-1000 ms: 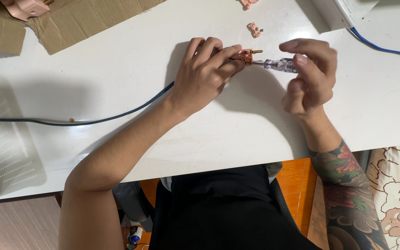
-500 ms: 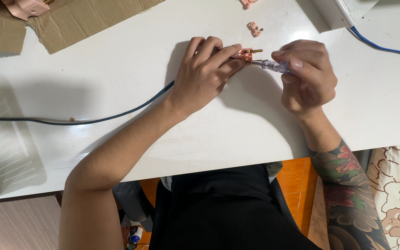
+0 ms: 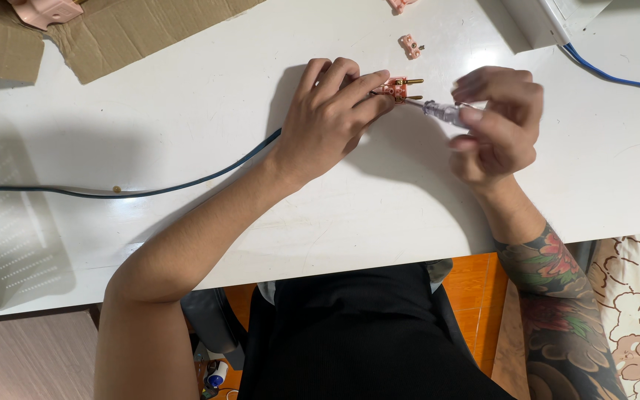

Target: The person wires an electrical plug by unscrewing the casing, inserting wires into terminals, and tightening the screws to secure them.

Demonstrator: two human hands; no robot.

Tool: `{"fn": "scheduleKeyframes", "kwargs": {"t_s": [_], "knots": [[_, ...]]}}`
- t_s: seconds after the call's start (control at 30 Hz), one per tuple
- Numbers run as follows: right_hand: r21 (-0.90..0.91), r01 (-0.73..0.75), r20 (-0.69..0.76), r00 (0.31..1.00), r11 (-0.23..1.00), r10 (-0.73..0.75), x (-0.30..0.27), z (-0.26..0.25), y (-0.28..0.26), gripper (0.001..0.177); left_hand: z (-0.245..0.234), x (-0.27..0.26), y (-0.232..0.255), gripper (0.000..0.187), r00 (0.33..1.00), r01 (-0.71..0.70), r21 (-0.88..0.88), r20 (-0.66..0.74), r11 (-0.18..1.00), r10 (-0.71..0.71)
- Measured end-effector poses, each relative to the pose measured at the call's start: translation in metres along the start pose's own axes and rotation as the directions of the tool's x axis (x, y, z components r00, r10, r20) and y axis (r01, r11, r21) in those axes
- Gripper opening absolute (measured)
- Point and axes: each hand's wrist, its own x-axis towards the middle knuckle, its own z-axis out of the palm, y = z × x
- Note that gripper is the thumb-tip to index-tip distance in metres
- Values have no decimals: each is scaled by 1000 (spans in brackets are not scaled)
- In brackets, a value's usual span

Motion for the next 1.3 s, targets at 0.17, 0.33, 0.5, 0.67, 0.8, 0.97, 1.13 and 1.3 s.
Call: {"fn": "scheduleKeyframes", "kwargs": {"t_s": [0.17, 0.33, 0.5, 0.67, 0.8, 0.97, 1.13, 1.3], "knots": [[20, -14, 31, 999, 1000, 13, 0, -1, -5, 27, 0, 1, 3, 12, 1000, 16, -20, -17, 1000, -16], [18, -69, 22, 997, 997, 69, -2, -4, -4, 8, 2, 0, 0, 15, 1000, 3, 13, -25, 1000, -3], [-9, -31, 72, 997, 999, 32, 11, -4, -11, 15, 4, -2, 0, 10, 1000, 22, -34, -9, 999, -22], [-39, -70, 42, 997, 997, 72, 3, -6, -7, 24, 5, -3, -1, 21, 1000, -3, -1, -8, 1000, 3], [20, -53, 95, 994, 998, 51, 9, -5, -11, 19, 4, -1, 0, 11, 1000, 8, -14, -16, 1000, -8], [-69, -88, 17, 996, 994, 89, 2, -6, -5, 18, 3, -2, 0, 23, 1000, -2, -1, -10, 1000, 2], [1, -28, 77, 997, 1000, 28, 5, -5, -7, 24, 5, -3, -1, 15, 1000, 1, -12, 4, 1000, -1], [-65, -99, 65, 992, 993, 104, -3, -7, -5, 31, 5, -7, -3, 49, 999, 6, -6, 50, 1000, -5]]}}
